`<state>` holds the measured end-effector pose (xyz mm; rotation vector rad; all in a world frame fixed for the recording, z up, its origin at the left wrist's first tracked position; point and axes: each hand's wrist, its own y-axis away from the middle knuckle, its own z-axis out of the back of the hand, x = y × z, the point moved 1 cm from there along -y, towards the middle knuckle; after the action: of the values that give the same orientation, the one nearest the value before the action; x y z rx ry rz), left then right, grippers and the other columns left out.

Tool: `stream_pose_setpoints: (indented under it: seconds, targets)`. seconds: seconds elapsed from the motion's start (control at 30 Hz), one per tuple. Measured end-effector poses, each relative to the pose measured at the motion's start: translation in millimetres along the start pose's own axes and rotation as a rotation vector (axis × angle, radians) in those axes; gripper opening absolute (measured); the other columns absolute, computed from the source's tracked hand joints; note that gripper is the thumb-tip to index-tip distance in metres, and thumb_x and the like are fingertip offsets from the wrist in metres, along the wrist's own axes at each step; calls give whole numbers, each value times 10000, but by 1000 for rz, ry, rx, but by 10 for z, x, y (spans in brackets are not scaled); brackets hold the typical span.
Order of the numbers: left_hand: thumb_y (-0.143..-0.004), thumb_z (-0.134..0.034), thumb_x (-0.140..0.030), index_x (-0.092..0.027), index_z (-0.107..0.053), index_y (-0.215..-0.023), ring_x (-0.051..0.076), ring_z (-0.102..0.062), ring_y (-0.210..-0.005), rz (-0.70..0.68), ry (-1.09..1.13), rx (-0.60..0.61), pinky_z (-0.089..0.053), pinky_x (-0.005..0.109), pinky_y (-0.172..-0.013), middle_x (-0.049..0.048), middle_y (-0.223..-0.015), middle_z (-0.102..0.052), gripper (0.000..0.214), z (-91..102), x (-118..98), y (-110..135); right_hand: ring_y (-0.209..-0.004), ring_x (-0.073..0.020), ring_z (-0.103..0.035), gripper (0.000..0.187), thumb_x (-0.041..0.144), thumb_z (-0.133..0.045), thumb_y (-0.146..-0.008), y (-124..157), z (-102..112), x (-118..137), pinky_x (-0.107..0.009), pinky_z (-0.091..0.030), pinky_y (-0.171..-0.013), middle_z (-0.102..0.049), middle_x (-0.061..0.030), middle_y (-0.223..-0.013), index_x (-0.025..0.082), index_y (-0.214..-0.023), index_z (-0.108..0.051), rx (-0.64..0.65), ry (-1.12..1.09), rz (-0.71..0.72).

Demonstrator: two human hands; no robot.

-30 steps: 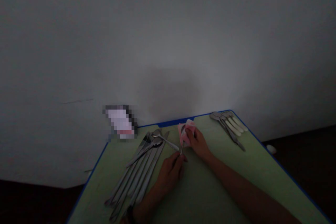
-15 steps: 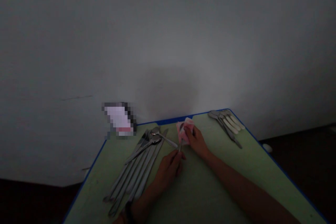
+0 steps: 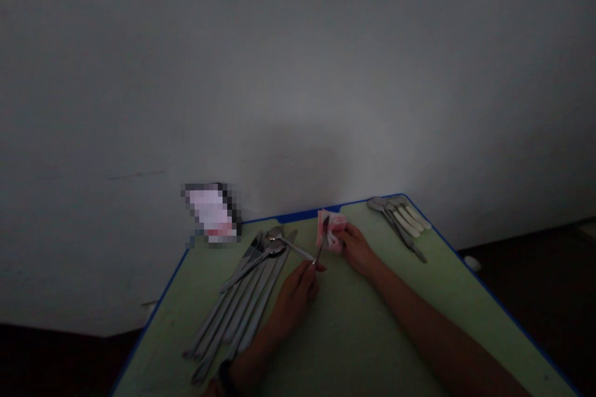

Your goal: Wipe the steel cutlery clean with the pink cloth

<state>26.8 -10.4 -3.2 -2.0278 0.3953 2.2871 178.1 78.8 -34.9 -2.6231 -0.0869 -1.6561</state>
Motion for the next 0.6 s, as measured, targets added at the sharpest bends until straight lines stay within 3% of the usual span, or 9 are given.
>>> stream_pose_setpoints:
  seconds: [0.13, 0.4, 0.6]
  targets:
    - [-860, -408, -487, -158, -537, -966, 82, -321, -469, -1, -4, 22, -251, 199, -440, -72, -552, -337, 369, 17, 61, -27, -641, -112, -532, 116, 186, -658, -598, -3, 2, 14, -232, -413, -647, -639, 19, -692, 173, -714, -655, 7, -138, -56]
    - [-856, -415, -483, -165, -554, -923, 77, -303, -453, -2, 16, 36, -238, 192, -430, -75, -539, -333, 354, 19, 53, -29, -763, -105, -582, 136, 221, -680, -649, -22, -74, 85, -226, -428, -771, -675, 19, -817, 194, -782, -670, -40, -442, -31]
    - [-845, -424, -493, -154, -555, -883, 73, -300, -449, 2, 28, -3, -233, 185, -425, -78, -534, -329, 365, 15, 39, -29, -704, -94, -567, 103, 106, -635, -603, -22, -36, 80, -206, -426, -710, -650, 19, -725, 161, -687, -661, -14, -436, -43]
